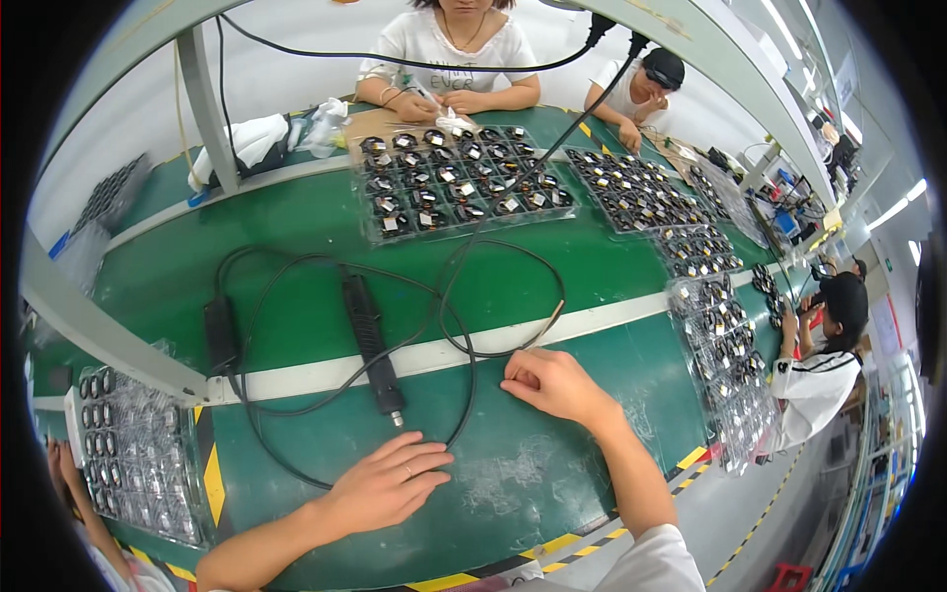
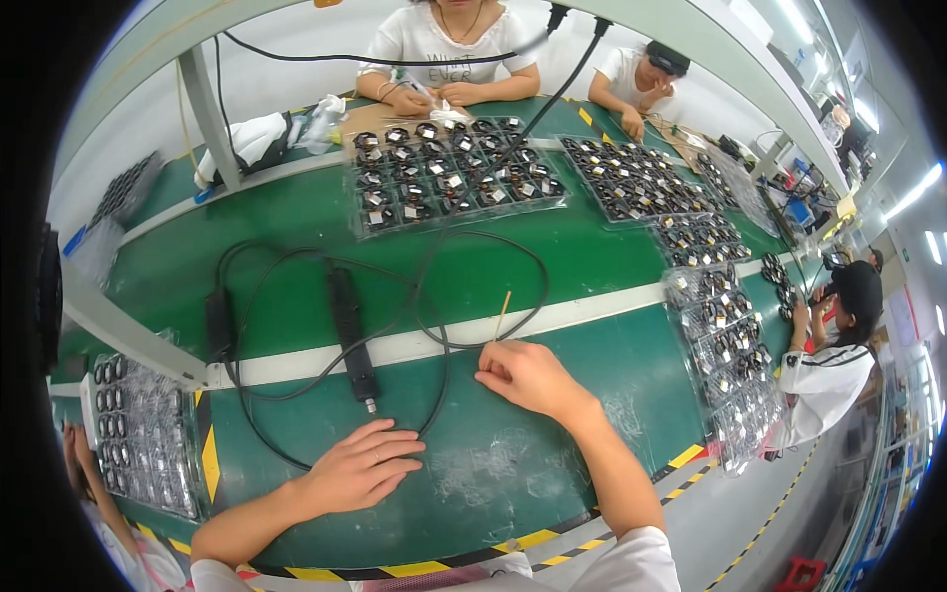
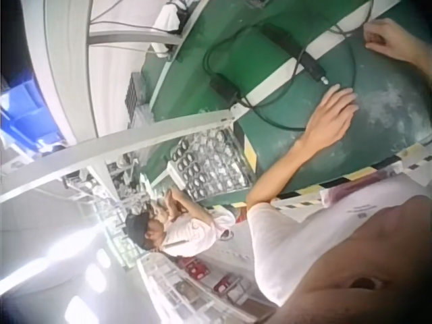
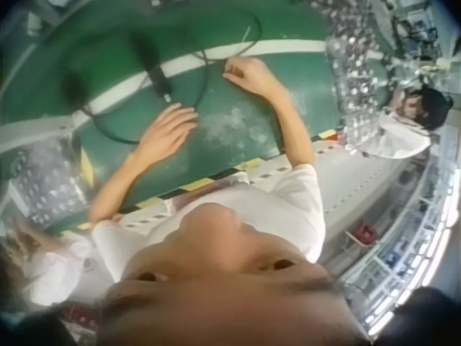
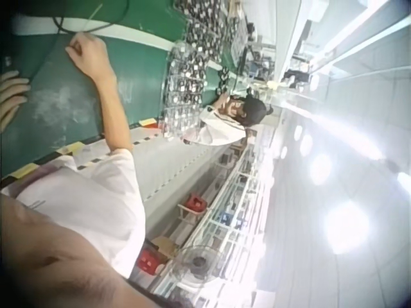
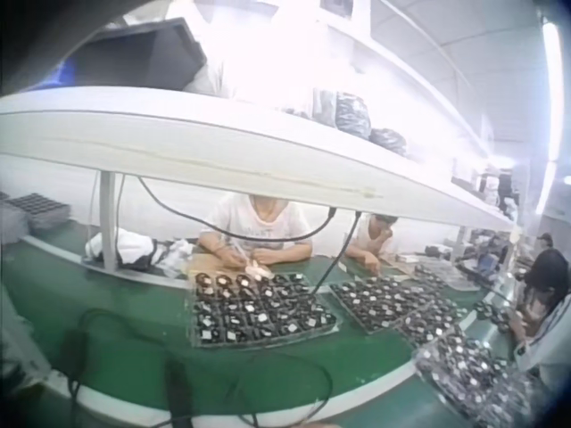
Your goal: Assembling electronic components on a PCB and inspecting wires at a production workbench.
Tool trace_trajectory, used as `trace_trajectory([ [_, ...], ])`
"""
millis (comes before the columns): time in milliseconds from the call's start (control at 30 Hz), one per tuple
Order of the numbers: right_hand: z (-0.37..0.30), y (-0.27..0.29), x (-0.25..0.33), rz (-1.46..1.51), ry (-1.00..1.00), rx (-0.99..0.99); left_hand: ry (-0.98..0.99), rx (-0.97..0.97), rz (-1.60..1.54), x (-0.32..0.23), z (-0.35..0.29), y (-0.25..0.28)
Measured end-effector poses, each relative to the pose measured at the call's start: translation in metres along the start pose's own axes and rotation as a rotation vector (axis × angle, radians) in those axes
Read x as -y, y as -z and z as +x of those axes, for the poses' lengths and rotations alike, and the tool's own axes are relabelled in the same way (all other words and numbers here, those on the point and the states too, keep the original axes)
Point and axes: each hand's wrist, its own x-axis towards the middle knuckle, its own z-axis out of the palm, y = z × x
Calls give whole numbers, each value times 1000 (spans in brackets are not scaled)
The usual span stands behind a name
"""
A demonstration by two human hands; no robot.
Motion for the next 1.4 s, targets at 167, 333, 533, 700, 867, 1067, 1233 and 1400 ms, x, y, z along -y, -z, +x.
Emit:
trace_trajectory([
  [167, 1, 2, 1, 0, -1, 15, -10, 3, -2, 1, -1, 0],
  [333, 1, 1, 2, 1, 5, 17, -17, 10, -3, 1, -4, -2],
  [533, 1, -3, -1, -8, 35, -27, -2, 15, -19, 1, -4, -2],
  [700, 5, 5, -17, 272, -192, 25, -5, 14, -12, 2, 1, -2],
  [867, 8, 6, -36, 645, -345, 10, -17, 6, 4, 4, 4, -2],
  [1067, 7, -1, -37, 708, -391, 7, -36, -33, 47, 3, -3, 1],
  [1233, 5, -4, -36, 685, -320, -62, -20, 0, 17, 9, -11, -8],
  [1400, 8, 0, -37, 694, -320, -63, -26, -13, -38, 11, -12, -7],
])
